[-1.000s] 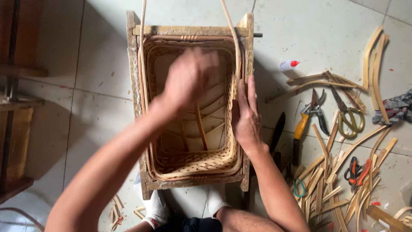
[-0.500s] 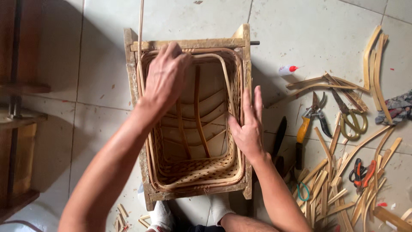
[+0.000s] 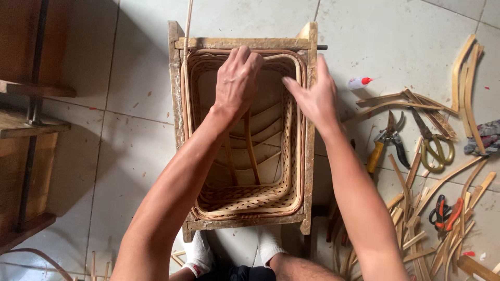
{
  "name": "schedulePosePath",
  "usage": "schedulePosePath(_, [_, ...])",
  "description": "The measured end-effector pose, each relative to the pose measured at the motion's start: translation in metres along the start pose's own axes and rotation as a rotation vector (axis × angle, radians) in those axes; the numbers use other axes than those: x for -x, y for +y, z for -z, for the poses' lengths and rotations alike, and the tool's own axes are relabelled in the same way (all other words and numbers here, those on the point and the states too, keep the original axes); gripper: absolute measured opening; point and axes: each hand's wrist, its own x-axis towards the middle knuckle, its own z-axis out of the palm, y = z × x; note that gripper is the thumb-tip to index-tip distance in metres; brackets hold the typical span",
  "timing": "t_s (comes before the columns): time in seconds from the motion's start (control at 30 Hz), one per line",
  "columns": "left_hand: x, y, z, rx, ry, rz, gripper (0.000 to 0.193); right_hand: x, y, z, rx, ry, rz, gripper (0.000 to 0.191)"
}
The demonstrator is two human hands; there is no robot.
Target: The person sits on the floor and weaves thin bamboo strips into a rectangular basket frame held in a wooden jig, pressing each strip into place and trimming excess with pliers. They tap strips tight with a hammer and add more strips one at a time to build up the basket base pattern.
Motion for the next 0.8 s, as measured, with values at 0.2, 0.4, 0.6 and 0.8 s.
schedulePosePath(0.2, [0.015,-0.009,0.031,-0.169,-0.114,-0.172,0.032,-0.024,0.005,0.005,-0.226,-0.043,0.050,0.031])
schedulePosePath(0.4, [-0.016,-0.027,0.061,-0.366,0.007,-0.415,0.061,-0.015,0.011,0.000,-0.141,-0.008,0.003,0.035])
schedulePosePath(0.6, [-0.066,-0.014,0.021,-0.267,-0.435,-0.144,0.081,-0.035,0.019,-0.018,0.029,0.088,0.055,0.062])
schedulePosePath(0.8, [-0.053,-0.014,0.014,-0.285,-0.399,-0.118,0.090,-0.040,0.011,-0.013,-0.084,-0.011,-0.123,0.037])
